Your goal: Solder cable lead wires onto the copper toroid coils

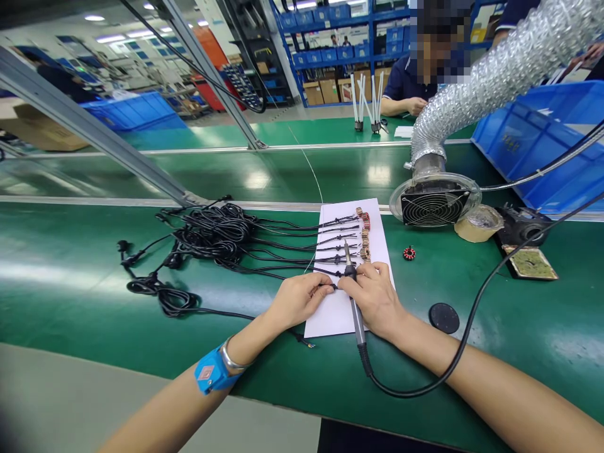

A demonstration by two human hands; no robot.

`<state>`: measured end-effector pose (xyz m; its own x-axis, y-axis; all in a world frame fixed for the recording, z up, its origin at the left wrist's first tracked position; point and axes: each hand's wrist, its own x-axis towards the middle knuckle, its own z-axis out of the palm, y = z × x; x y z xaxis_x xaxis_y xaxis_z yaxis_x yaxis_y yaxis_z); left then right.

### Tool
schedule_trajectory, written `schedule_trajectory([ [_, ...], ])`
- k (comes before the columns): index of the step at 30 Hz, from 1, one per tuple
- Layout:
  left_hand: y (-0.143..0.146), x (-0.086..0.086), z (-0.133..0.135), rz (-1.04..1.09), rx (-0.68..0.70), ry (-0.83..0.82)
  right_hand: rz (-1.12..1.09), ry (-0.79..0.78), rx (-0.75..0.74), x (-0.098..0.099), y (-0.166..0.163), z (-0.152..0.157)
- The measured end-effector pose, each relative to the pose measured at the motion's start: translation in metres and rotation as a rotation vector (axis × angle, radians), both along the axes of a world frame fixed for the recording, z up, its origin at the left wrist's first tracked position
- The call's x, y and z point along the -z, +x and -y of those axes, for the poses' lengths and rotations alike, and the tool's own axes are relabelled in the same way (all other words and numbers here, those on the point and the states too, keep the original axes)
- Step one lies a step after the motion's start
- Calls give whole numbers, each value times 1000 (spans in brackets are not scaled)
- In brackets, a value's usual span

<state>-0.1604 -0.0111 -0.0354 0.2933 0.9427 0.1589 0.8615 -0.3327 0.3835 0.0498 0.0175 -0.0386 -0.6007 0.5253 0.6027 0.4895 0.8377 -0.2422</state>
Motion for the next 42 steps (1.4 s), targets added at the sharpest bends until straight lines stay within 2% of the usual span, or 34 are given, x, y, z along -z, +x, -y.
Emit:
schedule_trajectory([
  [5, -1, -1, 1, 8, -3, 10, -22, 22, 12, -6, 4, 3],
  [8, -5, -4, 4, 37, 9, 3, -112, 13, 74, -13, 27, 11],
  [10, -8, -8, 6, 95, 19, 12, -220, -39, 180, -16, 52, 16],
  [13, -9, -15, 9, 235, 54, 64, -353, -197, 437, -13, 90, 12],
  [16, -8, -22, 10, 356, 93, 109, -320, -343, 632, -5, 108, -5],
  [20, -4, -25, 14, 499, 158, 139, -213, -366, 674, 5, 99, -30],
  [24, -1, -27, 23, 619, 223, 96, -157, -362, 694, 10, 79, -46],
  [29, 5, -33, 32, 670, 153, -65, -143, -357, 652, 9, 78, -43],
  [33, 18, -44, 40, 677, 84, -348, -145, -371, 564, -2, 108, -13],
  [35, 31, -52, 44, 680, 68, -455, -141, -376, 461, -11, 127, 5],
  [38, 62, -62, 44, 652, 99, -523, -113, -376, 232, -22, 149, 24],
  [42, 118, -67, 32, 515, 175, -589, -43, -392, -18, -19, 160, 27],
])
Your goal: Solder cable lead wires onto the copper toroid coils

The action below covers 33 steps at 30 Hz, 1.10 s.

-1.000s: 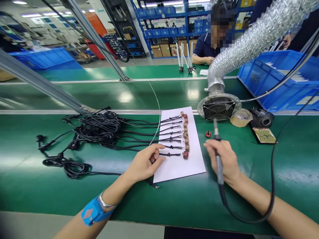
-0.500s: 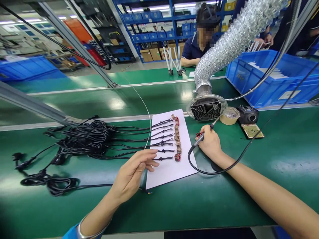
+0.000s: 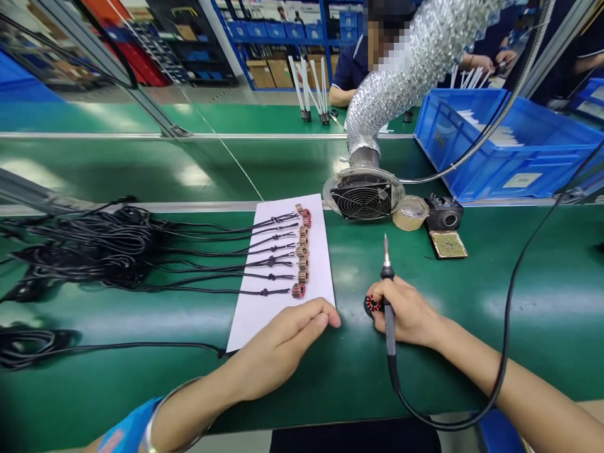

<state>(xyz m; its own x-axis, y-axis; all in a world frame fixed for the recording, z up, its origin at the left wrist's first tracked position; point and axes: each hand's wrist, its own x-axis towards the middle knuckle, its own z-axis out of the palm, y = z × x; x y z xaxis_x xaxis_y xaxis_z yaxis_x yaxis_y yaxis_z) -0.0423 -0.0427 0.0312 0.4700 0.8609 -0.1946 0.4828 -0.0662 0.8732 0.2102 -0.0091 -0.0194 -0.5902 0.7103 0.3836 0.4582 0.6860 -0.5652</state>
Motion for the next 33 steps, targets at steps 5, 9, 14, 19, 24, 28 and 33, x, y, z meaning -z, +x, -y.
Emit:
schedule_trajectory([
  [5, 48, 8, -16, -276, 36, 30, -19, -19, -77, 12, 4, -8],
  [9, 56, 18, -18, -453, 75, 127, 10, 13, -85, 9, 2, -8],
  [14, 54, 33, -13, -590, 112, 294, 83, 46, -132, -2, -1, -8],
  [19, 50, 42, -10, -525, 100, 360, 21, -104, -137, -2, 7, -9],
  [24, 52, 27, -15, -318, -24, 150, -135, -97, -23, -1, 20, -3],
  [28, 62, 14, -20, -216, -67, -110, -203, -74, 42, -3, 19, 8],
  [33, 70, 16, -20, -210, -109, -167, -217, -64, 63, -2, 11, 16],
])
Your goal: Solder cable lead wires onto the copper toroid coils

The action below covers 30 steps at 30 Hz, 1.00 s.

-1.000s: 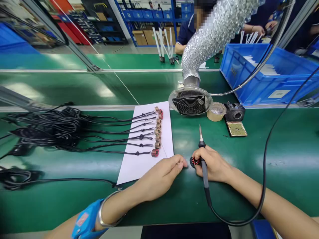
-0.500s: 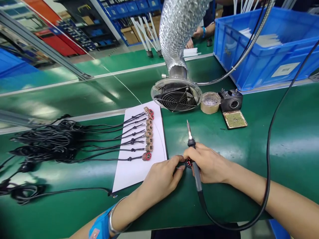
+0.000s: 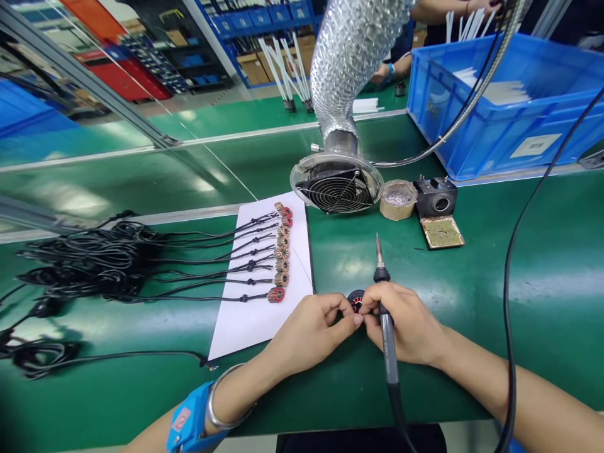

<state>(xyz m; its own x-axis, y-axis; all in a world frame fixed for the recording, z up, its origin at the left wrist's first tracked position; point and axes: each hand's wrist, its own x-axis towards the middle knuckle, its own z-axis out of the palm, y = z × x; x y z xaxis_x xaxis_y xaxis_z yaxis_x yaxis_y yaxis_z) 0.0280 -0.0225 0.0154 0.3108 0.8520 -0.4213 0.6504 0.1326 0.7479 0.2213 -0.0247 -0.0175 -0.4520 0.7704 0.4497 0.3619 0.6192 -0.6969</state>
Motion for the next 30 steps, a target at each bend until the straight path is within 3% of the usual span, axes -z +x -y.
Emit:
schedule_trajectory([
  [5, 0, 5, 3, 84, 24, -6, -3, 42, 3, -1, 2, -2],
  [10, -9, 7, -1, 89, 31, -43, 2, 86, 142, 1, 2, -5],
  [16, -13, 9, -18, 110, 91, -53, 18, 209, 93, 1, -7, -8],
  [25, -13, 7, -27, 68, 99, -113, 552, 438, 67, -26, -17, -5],
  [27, -17, 10, -28, 111, 104, -141, 521, 403, 44, -27, -16, -7],
  [30, -19, 12, -27, 151, 82, -151, 331, 217, -10, -23, -9, -13],
])
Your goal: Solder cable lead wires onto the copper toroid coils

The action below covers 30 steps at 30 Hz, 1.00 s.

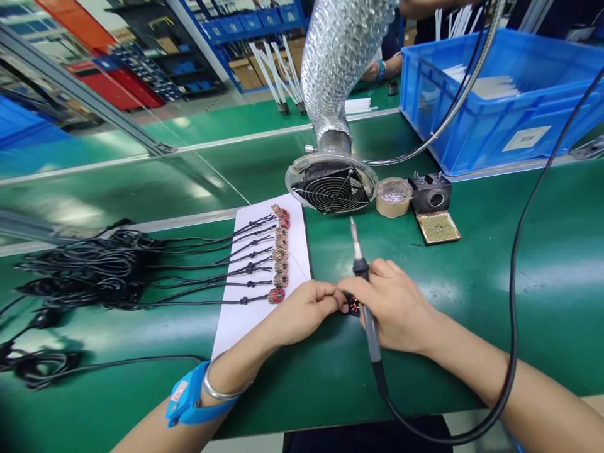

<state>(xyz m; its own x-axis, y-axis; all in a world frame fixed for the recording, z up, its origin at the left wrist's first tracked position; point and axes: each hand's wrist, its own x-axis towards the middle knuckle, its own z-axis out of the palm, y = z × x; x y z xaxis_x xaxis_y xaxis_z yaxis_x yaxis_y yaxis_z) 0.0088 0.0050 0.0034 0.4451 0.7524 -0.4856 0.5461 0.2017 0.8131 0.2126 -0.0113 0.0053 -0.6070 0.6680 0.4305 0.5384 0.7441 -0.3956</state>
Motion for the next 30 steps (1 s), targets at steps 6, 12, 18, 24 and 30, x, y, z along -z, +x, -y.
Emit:
schedule_trajectory([
  [6, 4, -2, 1, 10, -52, -31, -246, -221, -65, 11, 13, -9],
  [12, 8, 1, 1, 166, -153, -105, -84, 2, -61, 7, 5, -8],
  [18, 15, 4, 6, 263, -272, -122, -100, 35, -67, 6, 5, -8],
  [24, 13, 11, 11, 272, -281, -76, -242, -117, 20, 9, -9, -6],
  [30, 14, 6, 14, 123, -289, 13, -193, -203, 49, 9, -14, -5],
])
